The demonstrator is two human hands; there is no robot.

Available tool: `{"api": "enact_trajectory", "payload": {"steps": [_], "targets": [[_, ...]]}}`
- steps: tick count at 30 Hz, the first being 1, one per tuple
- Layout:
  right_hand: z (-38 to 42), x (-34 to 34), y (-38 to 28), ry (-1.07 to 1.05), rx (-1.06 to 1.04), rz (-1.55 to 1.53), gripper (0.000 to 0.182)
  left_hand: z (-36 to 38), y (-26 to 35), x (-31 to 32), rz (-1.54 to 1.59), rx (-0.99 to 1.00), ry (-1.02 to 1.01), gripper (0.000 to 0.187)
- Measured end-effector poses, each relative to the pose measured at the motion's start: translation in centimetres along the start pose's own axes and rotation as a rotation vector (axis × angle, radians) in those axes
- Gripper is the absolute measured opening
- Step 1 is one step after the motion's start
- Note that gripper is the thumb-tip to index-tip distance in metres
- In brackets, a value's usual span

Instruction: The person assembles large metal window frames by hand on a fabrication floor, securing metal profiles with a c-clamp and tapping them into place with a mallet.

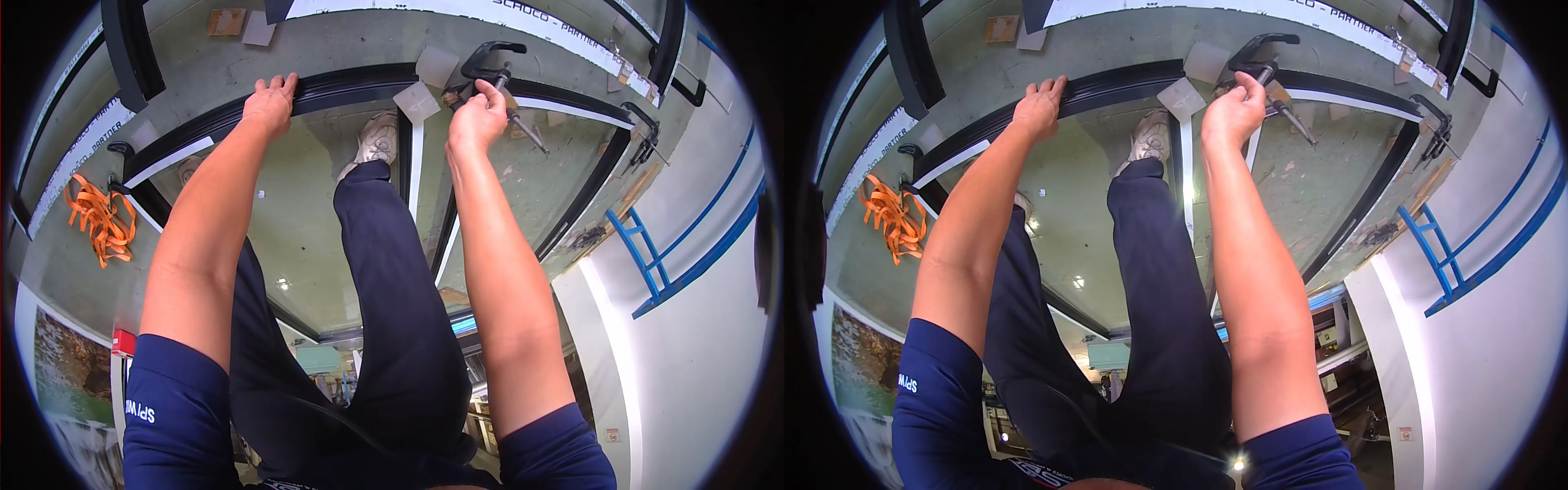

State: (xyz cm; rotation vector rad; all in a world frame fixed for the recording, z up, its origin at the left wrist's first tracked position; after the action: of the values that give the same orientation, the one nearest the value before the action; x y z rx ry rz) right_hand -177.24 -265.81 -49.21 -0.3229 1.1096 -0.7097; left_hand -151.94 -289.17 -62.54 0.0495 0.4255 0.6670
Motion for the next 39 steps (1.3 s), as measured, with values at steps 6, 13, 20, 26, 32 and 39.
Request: {"api": "enact_trajectory", "payload": {"steps": [6, 13, 20, 26, 32, 39], "targets": [[-0.7, -0.4, -0.3, -0.174, 0.183, -0.678, 0.031, -0.4, -0.9, 0.1, 0.09, -0.022, 0.051, 0.072], [8.1, -5.7, -8.1, -0.462, 0.338, -0.858, 0.022, -1.8, -1.1, 0.5, 0.184, -0.086, 0.092, 0.061], [14.2, -9.4, -11.3, -0.485, 0.323, -0.771, 0.019, -1.7, -1.5, 0.5, 0.199, -0.067, 0.111, 0.047], [19.7, -11.0, -13.6, -0.461, 0.289, -0.6, 0.016, -1.3, -1.3, 0.8, 0.129, -0.045, 0.121, 0.062], [23.8, -9.5, -14.3, -0.558, 0.204, -0.368, 0.012, -0.2, -1.3, 0.1, 0.211, 0.003, 0.162, 0.051], [31.3, -3.9, -14.6, -0.875, 0.013, -0.102, 0.011, 8.6, -3.5, 1.7, 1.629, 0.182, 0.082, 0.066]]}}
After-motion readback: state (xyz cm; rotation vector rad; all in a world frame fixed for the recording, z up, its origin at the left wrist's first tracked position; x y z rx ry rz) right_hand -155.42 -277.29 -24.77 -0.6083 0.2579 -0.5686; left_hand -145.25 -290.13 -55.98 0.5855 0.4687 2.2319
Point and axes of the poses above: each hand's wrist, its own z-axis away from the middle knuckle, its own x-axis out of the palm, y = z × x, the point moved 10 cm from there along -z, towards the middle knuckle, and after that the axes turned 7 degrees about -y, right-handed, at the moved point
